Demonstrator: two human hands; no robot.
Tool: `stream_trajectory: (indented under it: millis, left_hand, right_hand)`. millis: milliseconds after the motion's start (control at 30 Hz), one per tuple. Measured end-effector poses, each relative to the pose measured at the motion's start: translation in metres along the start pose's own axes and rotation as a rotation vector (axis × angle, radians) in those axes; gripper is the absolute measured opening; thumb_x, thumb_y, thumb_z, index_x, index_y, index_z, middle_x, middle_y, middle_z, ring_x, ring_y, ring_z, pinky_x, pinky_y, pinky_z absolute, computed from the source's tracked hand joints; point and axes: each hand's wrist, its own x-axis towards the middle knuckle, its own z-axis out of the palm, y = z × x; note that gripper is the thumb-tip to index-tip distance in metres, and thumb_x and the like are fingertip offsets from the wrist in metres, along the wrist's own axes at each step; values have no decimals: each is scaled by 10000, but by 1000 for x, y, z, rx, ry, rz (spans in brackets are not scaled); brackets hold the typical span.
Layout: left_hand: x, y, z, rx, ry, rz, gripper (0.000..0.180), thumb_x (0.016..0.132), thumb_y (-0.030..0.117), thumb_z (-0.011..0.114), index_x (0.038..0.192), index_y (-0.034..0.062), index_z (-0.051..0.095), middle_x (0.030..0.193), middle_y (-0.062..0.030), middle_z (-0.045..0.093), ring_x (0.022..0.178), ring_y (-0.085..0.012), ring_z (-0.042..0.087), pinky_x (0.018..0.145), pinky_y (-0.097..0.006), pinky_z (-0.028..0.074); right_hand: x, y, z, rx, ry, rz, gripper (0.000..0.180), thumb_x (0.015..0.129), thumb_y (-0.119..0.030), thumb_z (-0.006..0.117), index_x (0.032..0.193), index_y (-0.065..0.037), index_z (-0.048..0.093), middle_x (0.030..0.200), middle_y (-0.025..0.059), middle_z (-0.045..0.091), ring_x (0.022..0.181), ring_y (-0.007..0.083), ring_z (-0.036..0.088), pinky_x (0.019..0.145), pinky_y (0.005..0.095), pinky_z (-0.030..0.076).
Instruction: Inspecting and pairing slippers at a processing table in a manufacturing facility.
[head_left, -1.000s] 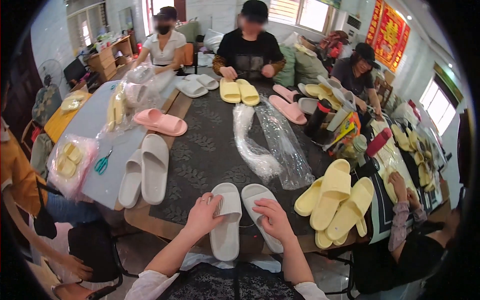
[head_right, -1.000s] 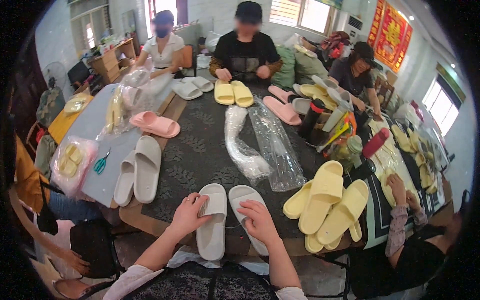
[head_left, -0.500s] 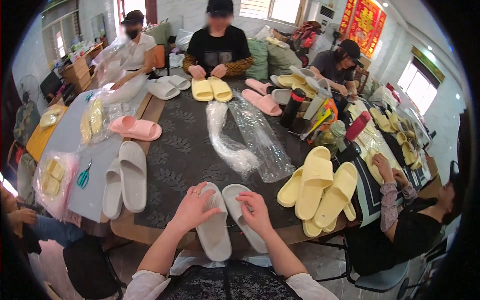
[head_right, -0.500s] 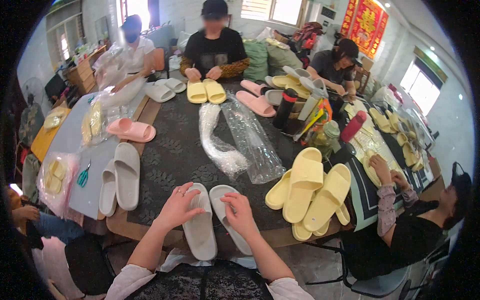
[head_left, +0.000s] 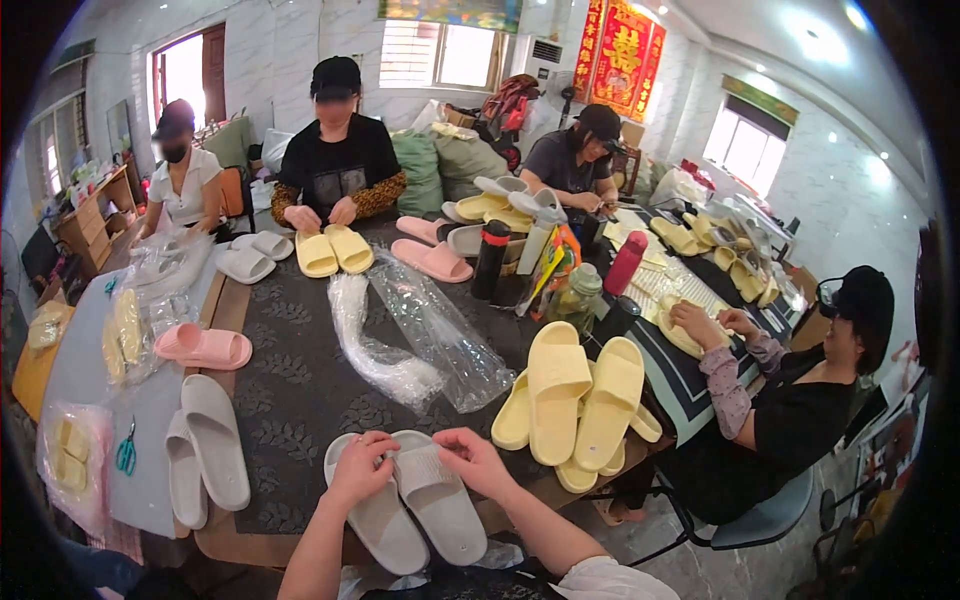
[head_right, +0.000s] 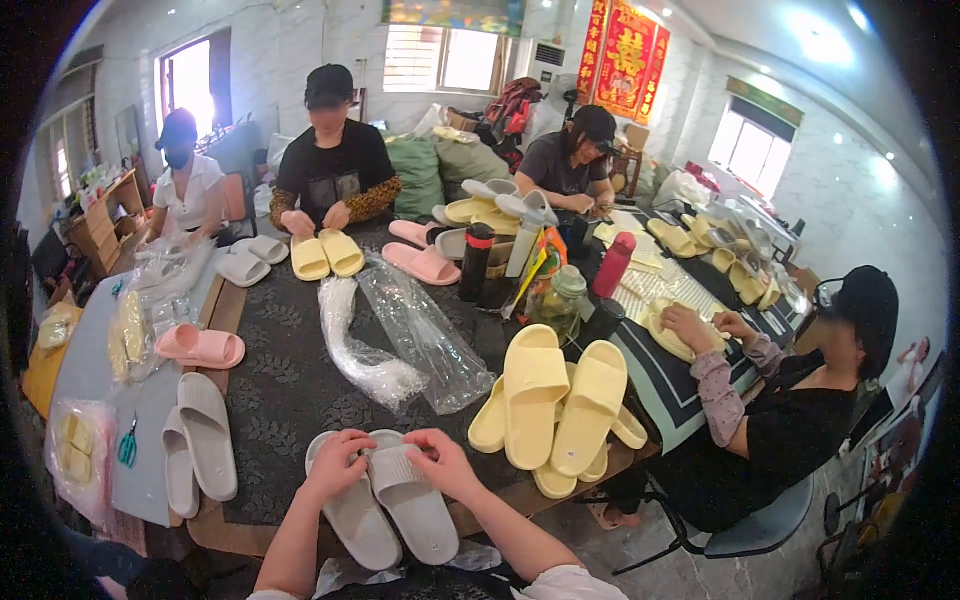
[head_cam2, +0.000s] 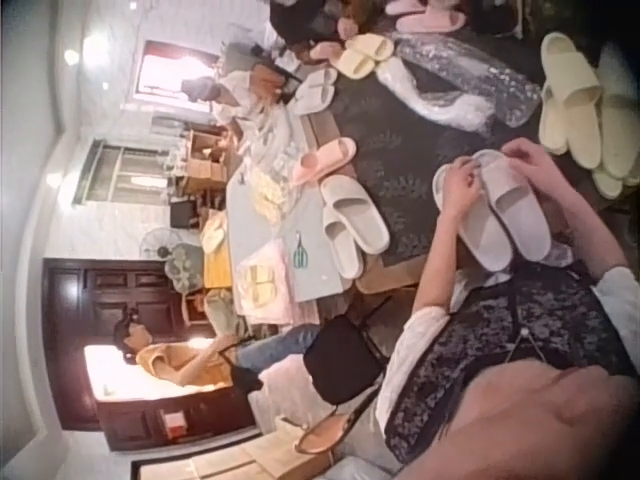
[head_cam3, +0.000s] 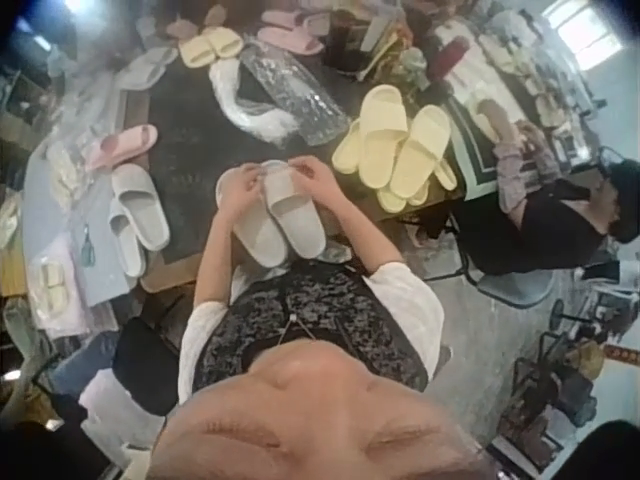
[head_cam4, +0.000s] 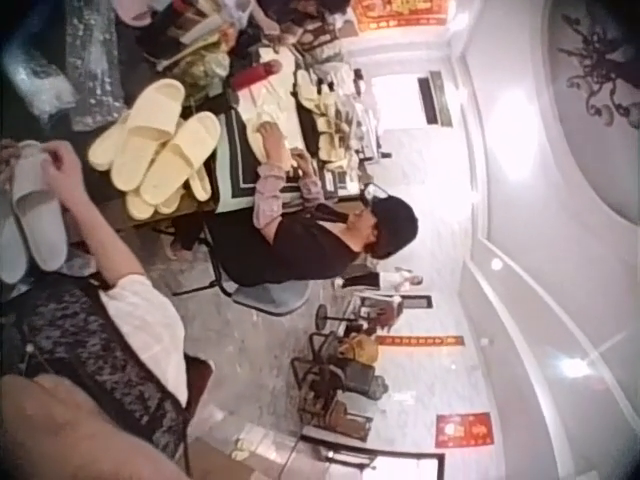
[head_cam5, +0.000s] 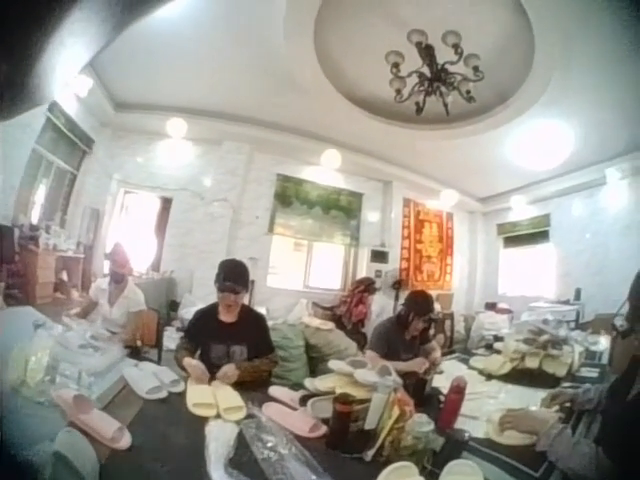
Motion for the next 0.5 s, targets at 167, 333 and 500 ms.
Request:
stream_trajectory:
  millis: [167,333,500]
  left_hand:
    - [-3,-3,4,17,62,6,225,772,107,576,959,76,697,1104,-88,634,1031,-308,575,915,-411,457]
    - [-1,-2,4,-12,51,-29,256,767,102,575,995,86,692,1126,-92,628,1050,-309,572,925,-418,447]
    - [2,4,4,-25,67,-82,304,755,114,591,1048,71,661,1080,-106,612,1040,-320,551,945,-418,432]
  right_hand:
    - [26,-68,-60,-266,382,-194,151,851,-88,653,1000,-63,660,976,30,635,872,120,585,761,262,467]
    - [50,-106,-123,-971,687,-637,155,807,-79,661,961,-75,653,979,94,640,907,254,596,828,355,457]
    - [45,-107,-101,-835,562,-526,159,807,-102,667,963,-74,652,966,98,643,913,275,598,841,371,459]
